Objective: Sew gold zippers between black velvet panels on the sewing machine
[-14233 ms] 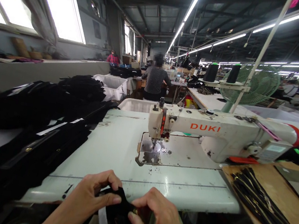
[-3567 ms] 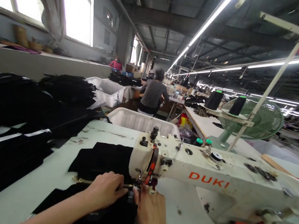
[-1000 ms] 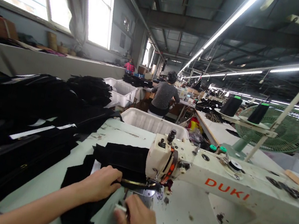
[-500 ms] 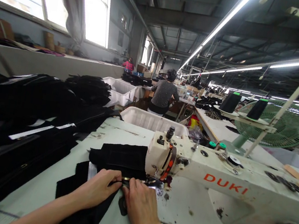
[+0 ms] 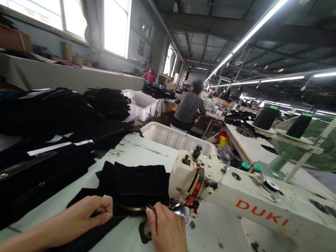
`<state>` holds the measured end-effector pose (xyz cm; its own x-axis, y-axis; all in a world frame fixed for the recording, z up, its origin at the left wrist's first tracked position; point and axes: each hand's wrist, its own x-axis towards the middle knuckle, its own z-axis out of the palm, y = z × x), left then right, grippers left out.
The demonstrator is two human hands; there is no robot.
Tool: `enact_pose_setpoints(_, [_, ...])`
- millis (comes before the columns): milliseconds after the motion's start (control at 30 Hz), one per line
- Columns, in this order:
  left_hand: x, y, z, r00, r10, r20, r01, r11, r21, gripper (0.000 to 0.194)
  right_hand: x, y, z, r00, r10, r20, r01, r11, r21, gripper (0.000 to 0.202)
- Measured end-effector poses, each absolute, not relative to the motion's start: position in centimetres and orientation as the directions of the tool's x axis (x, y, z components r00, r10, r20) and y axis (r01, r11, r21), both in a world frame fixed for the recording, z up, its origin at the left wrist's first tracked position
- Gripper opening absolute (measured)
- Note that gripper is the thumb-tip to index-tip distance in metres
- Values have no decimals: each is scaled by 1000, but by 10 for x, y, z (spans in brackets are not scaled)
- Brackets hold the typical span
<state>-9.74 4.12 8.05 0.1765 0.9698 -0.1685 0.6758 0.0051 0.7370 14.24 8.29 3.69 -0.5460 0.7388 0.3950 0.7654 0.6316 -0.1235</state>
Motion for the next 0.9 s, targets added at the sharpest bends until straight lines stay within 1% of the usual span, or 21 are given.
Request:
enact_pose_setpoints(67, [-100, 35, 80, 186, 965, -185, 668, 14, 744, 35, 141, 79, 40, -531, 742, 410, 762, 630, -152, 23])
enact_pose_setpoints(133, [-97, 34, 80, 176, 969, -176, 666, 15, 746, 36, 135, 75, 40, -530, 725, 439, 751, 642, -153, 20])
enact_pose_setpoints(233, [-92, 35, 81, 153, 975, -163, 671, 19, 741, 37, 123, 73, 35, -538, 688, 487, 752, 653, -91, 13])
enact_pose_setpoints(300, [-90, 36, 82, 147, 976, -161, 671, 21, 741, 37, 118, 73, 31, -551, 673, 494, 753, 656, -53, 15])
enact_pose_setpoints(567, [-89, 32, 83, 130, 979, -155, 648, 34, 761, 37, 114, 78, 30, -588, 647, 485, 736, 676, -9, 17])
enact_pose_setpoints(767, [-85, 30, 86, 128, 982, -136, 635, 24, 772, 36, 112, 78, 28, -592, 655, 469, 736, 676, -16, 17])
enact_pose_setpoints(900, [-124, 18, 93, 136, 979, -152, 610, 39, 792, 42, 119, 80, 31, -563, 682, 467, 748, 661, -62, 20])
